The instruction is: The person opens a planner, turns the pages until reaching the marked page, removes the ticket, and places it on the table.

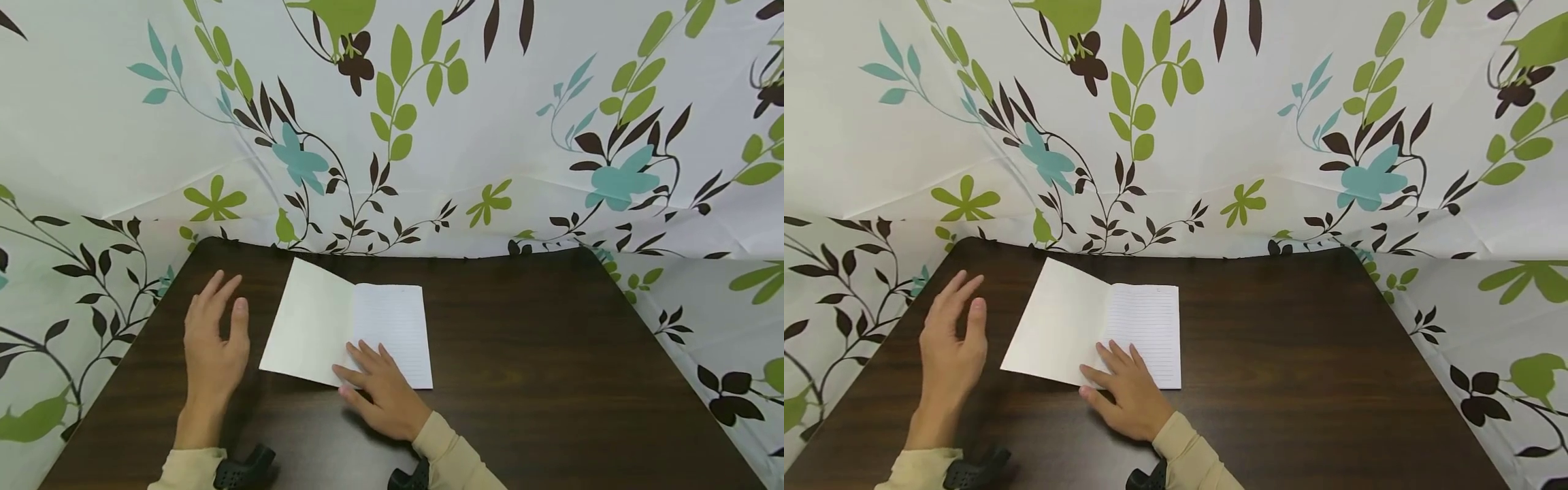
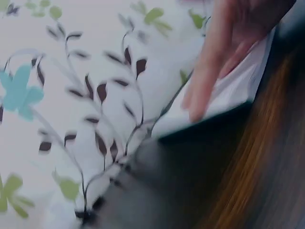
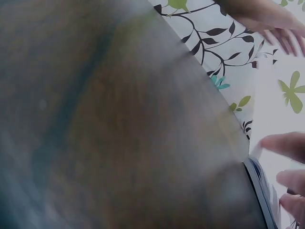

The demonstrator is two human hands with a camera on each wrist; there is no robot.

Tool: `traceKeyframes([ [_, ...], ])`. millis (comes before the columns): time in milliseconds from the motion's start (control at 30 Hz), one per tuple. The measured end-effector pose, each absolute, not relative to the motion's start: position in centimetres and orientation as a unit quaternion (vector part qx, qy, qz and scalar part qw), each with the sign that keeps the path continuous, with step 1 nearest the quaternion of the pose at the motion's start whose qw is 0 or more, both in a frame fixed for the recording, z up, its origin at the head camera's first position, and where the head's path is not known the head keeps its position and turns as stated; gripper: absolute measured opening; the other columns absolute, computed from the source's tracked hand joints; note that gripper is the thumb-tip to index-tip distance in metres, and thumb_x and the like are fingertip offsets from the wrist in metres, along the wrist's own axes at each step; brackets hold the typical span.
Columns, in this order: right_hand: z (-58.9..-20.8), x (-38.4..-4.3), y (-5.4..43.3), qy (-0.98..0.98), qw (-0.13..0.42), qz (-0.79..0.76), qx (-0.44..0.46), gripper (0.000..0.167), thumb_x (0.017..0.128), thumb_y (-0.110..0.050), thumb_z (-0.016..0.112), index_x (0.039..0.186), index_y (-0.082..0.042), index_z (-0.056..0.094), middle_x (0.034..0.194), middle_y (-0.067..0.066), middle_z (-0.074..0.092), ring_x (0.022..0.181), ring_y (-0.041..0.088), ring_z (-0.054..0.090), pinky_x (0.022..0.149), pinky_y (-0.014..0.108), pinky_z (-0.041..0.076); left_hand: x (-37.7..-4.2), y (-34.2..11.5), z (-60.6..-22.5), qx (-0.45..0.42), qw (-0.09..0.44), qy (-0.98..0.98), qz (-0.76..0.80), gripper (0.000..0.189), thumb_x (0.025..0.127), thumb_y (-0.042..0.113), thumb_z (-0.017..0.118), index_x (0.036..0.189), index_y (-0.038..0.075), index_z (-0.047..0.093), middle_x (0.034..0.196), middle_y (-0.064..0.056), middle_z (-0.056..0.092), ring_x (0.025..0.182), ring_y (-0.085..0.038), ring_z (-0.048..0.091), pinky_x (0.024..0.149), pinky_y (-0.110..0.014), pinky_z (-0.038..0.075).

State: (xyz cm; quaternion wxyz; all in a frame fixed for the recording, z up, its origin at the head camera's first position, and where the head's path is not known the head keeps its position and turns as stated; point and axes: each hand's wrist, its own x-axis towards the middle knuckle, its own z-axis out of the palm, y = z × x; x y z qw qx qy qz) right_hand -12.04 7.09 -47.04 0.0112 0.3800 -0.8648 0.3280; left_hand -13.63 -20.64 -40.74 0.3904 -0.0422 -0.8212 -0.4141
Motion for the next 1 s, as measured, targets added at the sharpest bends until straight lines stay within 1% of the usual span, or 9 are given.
traceKeyframes([
  [67,-47.1,-12.0,7.1,-0.873,0.015,0.303,0.381,0.050,0.111,-0.047,0.039,0.148,-0.020,0.059,0.164,0.011,0.038,0.155,0.032,0.027,0.125,0.058,0.016,-13.8,-19.5,-40.6,-0.084,0.399,-0.832,-0.376,0.037,0.101,0.018,0.063,0.135,0.005,0.067,0.152,-0.017,0.054,0.143,-0.041,0.045,0.125,-0.055,0.018],
  [133,-47.2,-12.0,7.0,-0.879,0.020,0.287,0.380,0.052,0.111,-0.049,0.038,0.148,-0.020,0.060,0.164,0.012,0.039,0.155,0.032,0.027,0.125,0.057,0.016,-13.9,-18.0,-40.9,-0.123,0.379,-0.856,-0.328,0.038,0.099,0.021,0.066,0.133,0.004,0.069,0.151,-0.019,0.055,0.142,-0.042,0.046,0.124,-0.057,0.020],
  [267,-47.5,-12.0,6.7,-0.885,0.033,0.272,0.378,0.053,0.111,-0.050,0.036,0.147,-0.020,0.061,0.163,0.012,0.039,0.155,0.032,0.029,0.124,0.058,0.018,-14.3,-15.6,-42.8,-0.187,0.275,-0.905,-0.265,0.041,0.099,0.024,0.067,0.137,0.006,0.067,0.152,-0.019,0.053,0.143,-0.040,0.046,0.121,-0.060,0.025],
  [367,-47.6,-12.0,6.7,-0.885,0.033,0.273,0.375,0.052,0.111,-0.049,0.037,0.147,-0.020,0.061,0.163,0.011,0.039,0.155,0.030,0.029,0.124,0.058,0.018,-14.4,-14.7,-44.8,-0.200,0.189,-0.927,-0.255,0.044,0.102,0.023,0.064,0.143,0.006,0.062,0.155,-0.017,0.050,0.147,-0.038,0.042,0.120,-0.060,0.027],
  [467,-47.7,-12.0,6.7,-0.887,0.026,0.270,0.375,0.052,0.111,-0.049,0.037,0.147,-0.019,0.060,0.164,0.010,0.039,0.155,0.029,0.028,0.125,0.057,0.016,-14.4,-14.3,-46.5,-0.199,0.136,-0.938,-0.250,0.046,0.105,0.024,0.061,0.147,0.007,0.058,0.157,-0.017,0.047,0.149,-0.036,0.039,0.121,-0.059,0.026],
  [600,-47.6,-11.9,7.0,-0.887,0.022,0.270,0.374,0.052,0.111,-0.046,0.037,0.146,-0.017,0.061,0.163,0.010,0.040,0.154,0.027,0.030,0.126,0.054,0.016,-14.2,-14.0,-47.8,-0.201,0.100,-0.942,-0.249,0.047,0.108,0.028,0.055,0.152,0.011,0.054,0.160,-0.015,0.044,0.151,-0.035,0.035,0.121,-0.062,0.023],
  [733,-47.6,-11.9,7.5,-0.885,0.039,0.301,0.352,0.048,0.111,-0.040,0.041,0.146,-0.013,0.061,0.159,0.013,0.046,0.152,0.026,0.035,0.125,0.054,0.019,-14.1,-14.0,-48.2,-0.198,0.081,-0.946,-0.243,0.048,0.109,0.031,0.051,0.154,0.013,0.051,0.162,-0.013,0.040,0.152,-0.035,0.033,0.122,-0.062,0.019],
  [867,-47.7,-12.3,8.5,-0.891,0.087,0.329,0.300,0.047,0.110,-0.034,0.047,0.148,-0.006,0.057,0.155,0.016,0.050,0.150,0.030,0.038,0.123,0.060,0.020,-14.0,-14.0,-48.4,-0.201,0.083,-0.951,-0.221,0.050,0.109,0.031,0.051,0.155,0.012,0.050,0.162,-0.014,0.040,0.152,-0.035,0.034,0.122,-0.061,0.020],
  [1000,-47.9,-12.7,10.0,-0.902,0.146,0.334,0.232,0.052,0.108,-0.029,0.053,0.150,0.000,0.051,0.153,0.020,0.051,0.149,0.034,0.040,0.121,0.065,0.019,-14.0,-14.0,-48.4,-0.208,0.087,-0.955,-0.195,0.051,0.109,0.032,0.051,0.156,0.012,0.048,0.162,-0.013,0.040,0.152,-0.035,0.034,0.123,-0.060,0.019],
])
